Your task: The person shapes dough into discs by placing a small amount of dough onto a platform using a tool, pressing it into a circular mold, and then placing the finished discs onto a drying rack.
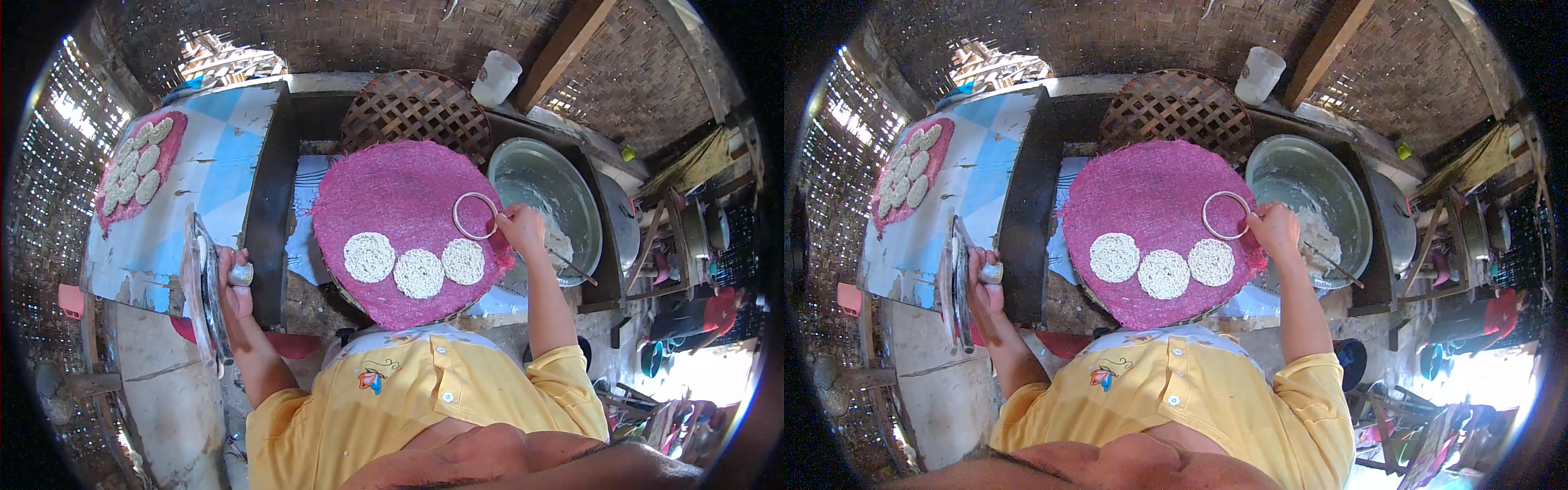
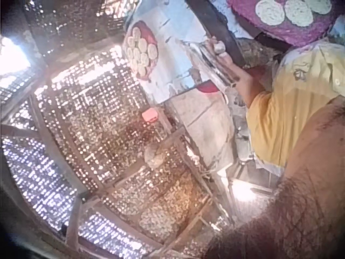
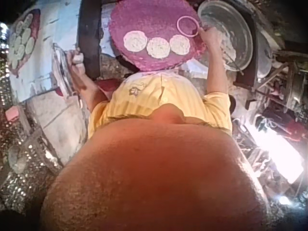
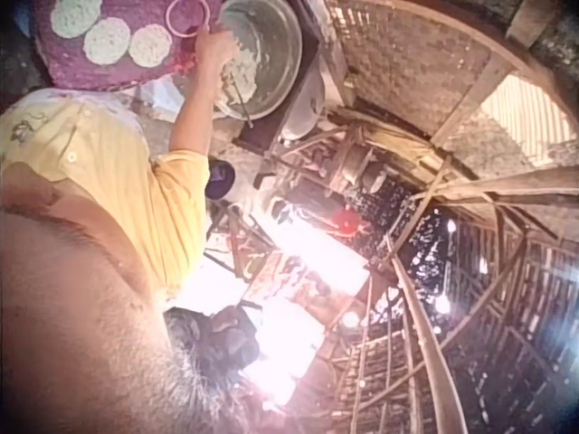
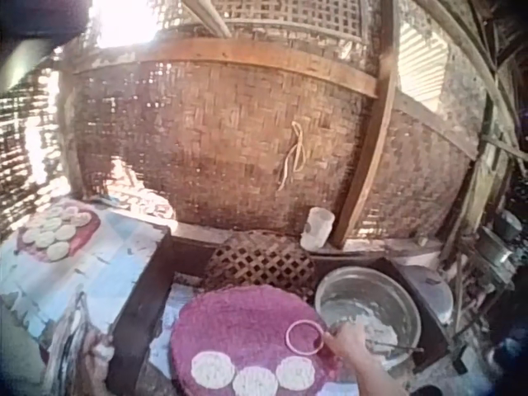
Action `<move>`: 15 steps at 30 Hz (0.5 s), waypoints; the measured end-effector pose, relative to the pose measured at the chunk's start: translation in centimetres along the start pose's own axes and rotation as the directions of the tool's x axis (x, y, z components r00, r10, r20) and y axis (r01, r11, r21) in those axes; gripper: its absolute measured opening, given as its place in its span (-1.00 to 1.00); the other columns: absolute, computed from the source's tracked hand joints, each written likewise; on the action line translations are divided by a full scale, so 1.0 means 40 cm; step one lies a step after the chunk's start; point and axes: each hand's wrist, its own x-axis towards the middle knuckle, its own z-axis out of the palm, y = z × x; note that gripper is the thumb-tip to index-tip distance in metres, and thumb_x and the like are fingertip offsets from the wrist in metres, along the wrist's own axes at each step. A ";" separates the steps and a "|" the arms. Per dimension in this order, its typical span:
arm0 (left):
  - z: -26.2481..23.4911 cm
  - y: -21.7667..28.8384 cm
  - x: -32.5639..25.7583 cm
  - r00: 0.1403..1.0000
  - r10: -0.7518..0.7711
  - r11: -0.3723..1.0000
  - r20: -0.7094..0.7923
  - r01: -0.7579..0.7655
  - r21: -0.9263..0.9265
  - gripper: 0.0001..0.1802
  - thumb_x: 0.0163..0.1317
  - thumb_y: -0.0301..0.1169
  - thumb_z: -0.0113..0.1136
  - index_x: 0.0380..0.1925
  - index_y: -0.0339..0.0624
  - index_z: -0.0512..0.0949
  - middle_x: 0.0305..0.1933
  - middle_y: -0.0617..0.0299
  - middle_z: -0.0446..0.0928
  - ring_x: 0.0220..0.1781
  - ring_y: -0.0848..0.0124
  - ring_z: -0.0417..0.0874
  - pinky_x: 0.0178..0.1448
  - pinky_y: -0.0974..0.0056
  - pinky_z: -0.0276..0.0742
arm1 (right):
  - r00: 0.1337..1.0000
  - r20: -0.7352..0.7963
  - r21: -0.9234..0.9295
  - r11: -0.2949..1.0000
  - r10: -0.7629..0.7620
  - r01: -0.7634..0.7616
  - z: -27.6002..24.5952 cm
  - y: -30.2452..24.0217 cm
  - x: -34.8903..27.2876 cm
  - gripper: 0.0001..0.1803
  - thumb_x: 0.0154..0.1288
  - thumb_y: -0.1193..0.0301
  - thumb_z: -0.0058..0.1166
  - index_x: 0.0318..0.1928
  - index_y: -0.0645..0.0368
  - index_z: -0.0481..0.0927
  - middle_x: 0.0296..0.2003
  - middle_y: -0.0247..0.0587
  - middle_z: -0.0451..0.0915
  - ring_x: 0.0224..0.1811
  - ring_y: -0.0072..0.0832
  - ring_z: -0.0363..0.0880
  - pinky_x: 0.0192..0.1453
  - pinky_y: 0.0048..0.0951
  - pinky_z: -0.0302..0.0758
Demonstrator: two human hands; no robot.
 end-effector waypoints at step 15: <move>-0.005 0.004 0.000 1.000 -0.022 0.999 -0.011 0.022 -0.037 -0.92 0.19 -0.44 0.03 -0.42 -0.13 0.34 -0.51 0.32 0.28 -0.43 0.49 0.35 -0.03 0.25 0.33 | 0.980 -0.176 0.177 0.977 -0.088 0.120 0.018 0.092 0.006 -0.67 0.03 0.16 0.03 -0.34 0.14 0.62 -0.34 -0.02 0.56 -0.31 -0.14 0.54 -0.19 -0.24 0.44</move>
